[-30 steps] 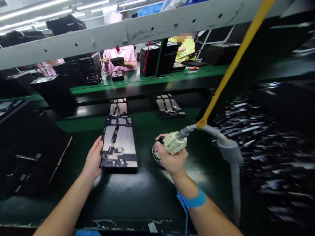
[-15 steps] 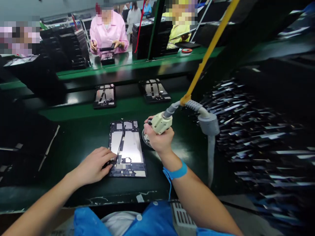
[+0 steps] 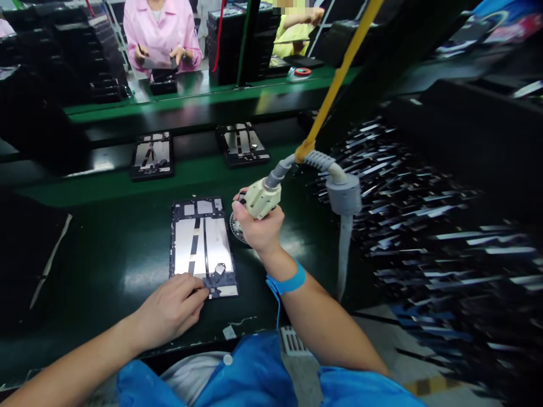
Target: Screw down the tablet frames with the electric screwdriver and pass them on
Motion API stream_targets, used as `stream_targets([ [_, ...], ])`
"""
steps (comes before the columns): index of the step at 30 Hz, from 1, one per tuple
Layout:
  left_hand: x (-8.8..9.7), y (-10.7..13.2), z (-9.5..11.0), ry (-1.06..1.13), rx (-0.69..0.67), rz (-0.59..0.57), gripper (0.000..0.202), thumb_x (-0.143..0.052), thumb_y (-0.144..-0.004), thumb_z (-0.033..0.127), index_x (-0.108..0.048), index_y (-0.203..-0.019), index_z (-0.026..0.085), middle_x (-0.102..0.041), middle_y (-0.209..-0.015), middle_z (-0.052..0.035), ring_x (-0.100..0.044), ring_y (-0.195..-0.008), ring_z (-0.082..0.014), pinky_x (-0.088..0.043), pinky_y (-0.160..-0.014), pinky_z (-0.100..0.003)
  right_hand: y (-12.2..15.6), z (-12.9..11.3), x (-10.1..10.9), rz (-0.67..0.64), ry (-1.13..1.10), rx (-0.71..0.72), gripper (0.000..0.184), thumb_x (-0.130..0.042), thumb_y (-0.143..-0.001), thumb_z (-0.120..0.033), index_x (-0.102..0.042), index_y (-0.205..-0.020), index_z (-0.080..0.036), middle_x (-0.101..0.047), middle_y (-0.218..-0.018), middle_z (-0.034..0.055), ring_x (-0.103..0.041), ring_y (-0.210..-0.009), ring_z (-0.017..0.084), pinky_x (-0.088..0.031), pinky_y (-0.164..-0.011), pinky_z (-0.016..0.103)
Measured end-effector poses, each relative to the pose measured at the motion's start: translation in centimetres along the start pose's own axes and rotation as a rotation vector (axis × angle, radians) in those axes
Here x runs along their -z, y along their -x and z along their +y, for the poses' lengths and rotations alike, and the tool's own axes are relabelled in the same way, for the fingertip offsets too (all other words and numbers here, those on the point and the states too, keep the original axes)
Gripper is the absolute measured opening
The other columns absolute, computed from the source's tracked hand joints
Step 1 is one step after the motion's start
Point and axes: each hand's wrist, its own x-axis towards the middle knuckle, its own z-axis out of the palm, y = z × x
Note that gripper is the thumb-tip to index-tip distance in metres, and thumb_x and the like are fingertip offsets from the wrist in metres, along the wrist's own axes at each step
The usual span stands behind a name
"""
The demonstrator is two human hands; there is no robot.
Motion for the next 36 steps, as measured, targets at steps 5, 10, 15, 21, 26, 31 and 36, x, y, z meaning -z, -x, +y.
stream_targets([
  [5, -1.8, 0.6, -0.2, -0.028, -0.069, 0.108, 0.031, -0.059, -0.097, 0.004, -0.059, -0.127, 0.011, -0.069, -0.111, -0.0154, -0.065, -0.098, -0.0248, -0.059, -0.082, -0.038, 0.0, 0.0, 0.1, -0.004, -0.002, -0.011, 0.017, -0.076, -0.085, -0.032, -0.07, -0.096, -0.021, -0.074, -0.089, 0.003, -0.073, -0.08, 0.02, -0.063, -0.078, 0.04],
  [10, -2.1, 0.7, -0.5, -0.052, -0.037, 0.155, 0.032, -0.061, -0.098, 0.006, -0.061, -0.129, 0.012, -0.071, -0.107, -0.014, -0.067, -0.096, -0.024, -0.058, -0.079, -0.038, -0.1, -0.1, 0.1, 0.008, -0.003, -0.004, 0.015, -0.077, -0.085, -0.031, -0.071, -0.094, -0.021, -0.075, -0.087, 0.0038, -0.074, -0.082, 0.022, -0.063, -0.08, 0.041],
  [15, -2.6, 1.1, -0.4, -0.09, -0.055, 0.169, 0.029, -0.062, -0.096, 0.006, -0.065, -0.125, 0.012, -0.072, -0.109, -0.013, -0.066, -0.098, -0.0244, -0.057, -0.083, -0.039, -0.1, -0.1, 0.0, 0.025, 0.01, -0.002, 0.015, -0.076, -0.084, -0.032, -0.071, -0.092, -0.021, -0.074, -0.084, 0.0034, -0.074, -0.081, 0.022, -0.064, -0.078, 0.04],
  [21, -3.6, 1.3, 0.6, -0.114, 0.178, 0.262, 0.028, -0.063, -0.097, 0.01, -0.07, -0.122, 0.02, -0.069, -0.117, -0.0118, -0.06, -0.121, -0.0323, -0.04, -0.111, -0.071, -0.5, 0.1, 0.5, 0.056, 0.034, 0.009, 0.016, -0.077, -0.083, -0.031, -0.071, -0.094, -0.021, -0.074, -0.086, 0.0039, -0.074, -0.083, 0.022, -0.064, -0.078, 0.04],
  [26, -4.1, -1.0, -1.7, -0.105, 0.276, 0.285, 0.021, -0.063, -0.1, 0.017, -0.072, -0.117, 0.025, -0.07, -0.118, -0.0095, -0.06, -0.124, -0.0322, -0.043, -0.109, -0.071, -1.9, 0.4, 1.4, 0.152, 0.051, -0.002, 0.017, -0.076, -0.084, -0.032, -0.071, -0.095, -0.021, -0.073, -0.082, 0.0035, -0.07, -0.068, 0.018, -0.062, -0.068, 0.037],
  [31, -4.5, -2.2, -3.3, -0.155, 0.273, 0.362, 0.021, -0.063, -0.099, 0.014, -0.071, -0.117, 0.021, -0.071, -0.119, -0.0108, -0.061, -0.126, -0.0331, -0.042, -0.11, -0.07, -2.6, 1.1, 1.6, 0.201, 0.069, -0.009, 0.019, -0.076, -0.081, -0.033, -0.069, -0.093, -0.02, -0.07, -0.074, -0.0002, -0.061, -0.051, 0.013, -0.056, -0.054, 0.032],
  [36, -4.3, -2.0, -2.8, -0.122, 0.296, 0.328, 0.022, -0.062, -0.099, 0.013, -0.07, -0.117, 0.022, -0.071, -0.12, -0.0103, -0.06, -0.128, -0.0348, -0.042, -0.11, -0.072, -2.6, 1.9, 1.3, 0.19, 0.086, -0.035, 0.021, -0.077, -0.081, -0.035, -0.07, -0.094, -0.02, -0.072, -0.076, 0.0025, -0.068, -0.062, 0.017, -0.061, -0.066, 0.036],
])
